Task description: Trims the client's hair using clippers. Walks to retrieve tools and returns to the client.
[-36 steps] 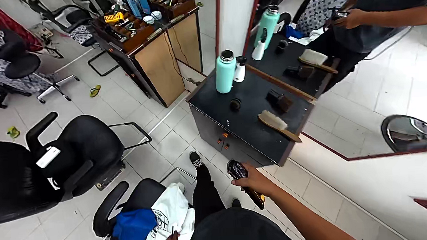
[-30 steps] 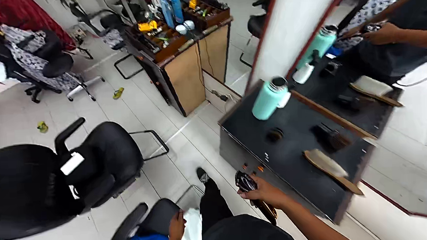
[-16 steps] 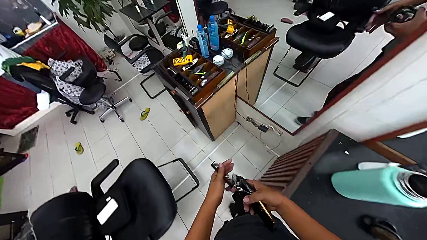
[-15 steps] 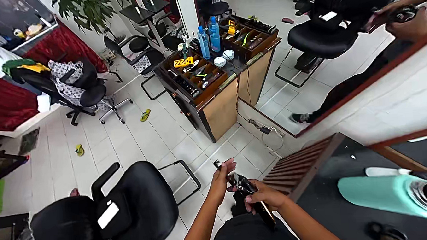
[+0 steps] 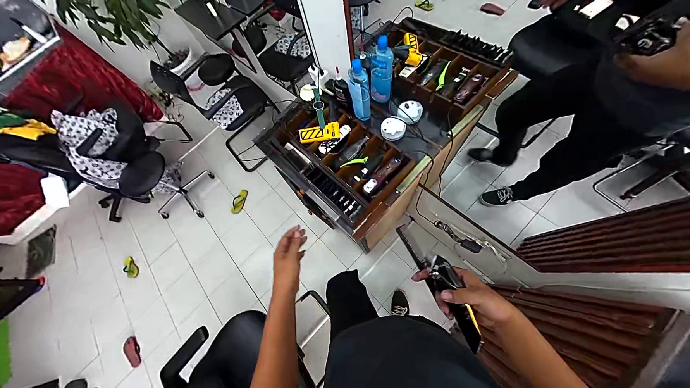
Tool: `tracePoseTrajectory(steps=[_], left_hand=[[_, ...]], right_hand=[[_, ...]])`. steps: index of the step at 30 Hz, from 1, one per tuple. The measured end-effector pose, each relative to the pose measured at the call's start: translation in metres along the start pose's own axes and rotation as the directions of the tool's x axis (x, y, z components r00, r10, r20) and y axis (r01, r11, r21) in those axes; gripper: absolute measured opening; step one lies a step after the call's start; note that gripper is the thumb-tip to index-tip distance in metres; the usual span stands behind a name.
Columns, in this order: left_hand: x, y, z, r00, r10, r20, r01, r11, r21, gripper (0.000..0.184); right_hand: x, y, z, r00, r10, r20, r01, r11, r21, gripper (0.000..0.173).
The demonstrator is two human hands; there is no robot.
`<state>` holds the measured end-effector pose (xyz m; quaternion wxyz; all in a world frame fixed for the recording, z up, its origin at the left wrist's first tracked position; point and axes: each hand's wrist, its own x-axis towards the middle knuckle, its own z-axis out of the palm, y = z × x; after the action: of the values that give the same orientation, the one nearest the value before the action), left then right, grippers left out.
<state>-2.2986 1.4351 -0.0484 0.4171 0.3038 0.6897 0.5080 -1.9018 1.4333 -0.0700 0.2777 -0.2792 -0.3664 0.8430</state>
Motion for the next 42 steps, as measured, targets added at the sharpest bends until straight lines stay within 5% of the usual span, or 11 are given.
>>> tracePoseTrajectory(steps=[4,8,10,14,17,20,29,36,39,42], left_hand=[[0.125,0.034,-0.041,0.993,0.109,-0.034,-0.105,0.989,0.107,0.039],[0.279,0.087,-0.038,0.951,0.256,0.175,-0.306,0.868,0.391,0.042],[0.352,0.117,-0.016,0.906,0.221,0.36,-0.4,0.722,0.564,0.038],[0.456,0.144,0.048,0.725,-0.067,0.686,-0.648,0.27,0.712,0.033],[0.477,0.149,0.086,0.673,-0.277,0.686,-0.723,-0.053,0.688,0.025],[0.48,0.144,0.102,0.685,-0.364,0.631,-0.719,-0.192,0.668,0.02],[0.492,0.121,0.114,0.639,-0.412,0.649,-0.769,-0.315,0.557,0.028],[0.502,0.148,0.113,0.603,-0.417,0.68,-0.794,-0.23,0.564,0.042],[0.515,0.154,0.117,0.535,-0.479,0.696,-0.836,-0.18,0.518,0.055],[0.539,0.162,0.103,0.394,-0.52,0.758,-0.893,-0.023,0.449,0.056]], right_hand=[[0.04,-0.012,0.002,0.981,-0.128,-0.149,0.131,0.991,0.01,0.057],[0.093,-0.018,0.016,0.898,-0.291,-0.33,0.284,0.956,-0.07,0.057],[0.121,-0.019,0.039,0.83,-0.348,-0.436,0.36,0.931,-0.058,0.056],[0.177,-0.028,0.091,0.748,-0.409,-0.522,0.471,0.882,-0.015,0.057],[0.201,-0.026,0.125,0.722,-0.42,-0.55,0.482,0.875,-0.036,0.058],[0.214,-0.023,0.148,0.676,-0.432,-0.597,0.486,0.87,-0.079,0.06],[0.24,0.002,0.195,0.543,-0.46,-0.702,0.543,0.83,-0.124,0.056],[0.249,0.008,0.206,0.535,-0.461,-0.708,0.561,0.82,-0.11,0.056],[0.25,0.008,0.207,0.536,-0.454,-0.712,0.563,0.821,-0.1,0.056],[0.248,0.011,0.209,0.536,-0.455,-0.711,0.577,0.813,-0.085,0.056]])
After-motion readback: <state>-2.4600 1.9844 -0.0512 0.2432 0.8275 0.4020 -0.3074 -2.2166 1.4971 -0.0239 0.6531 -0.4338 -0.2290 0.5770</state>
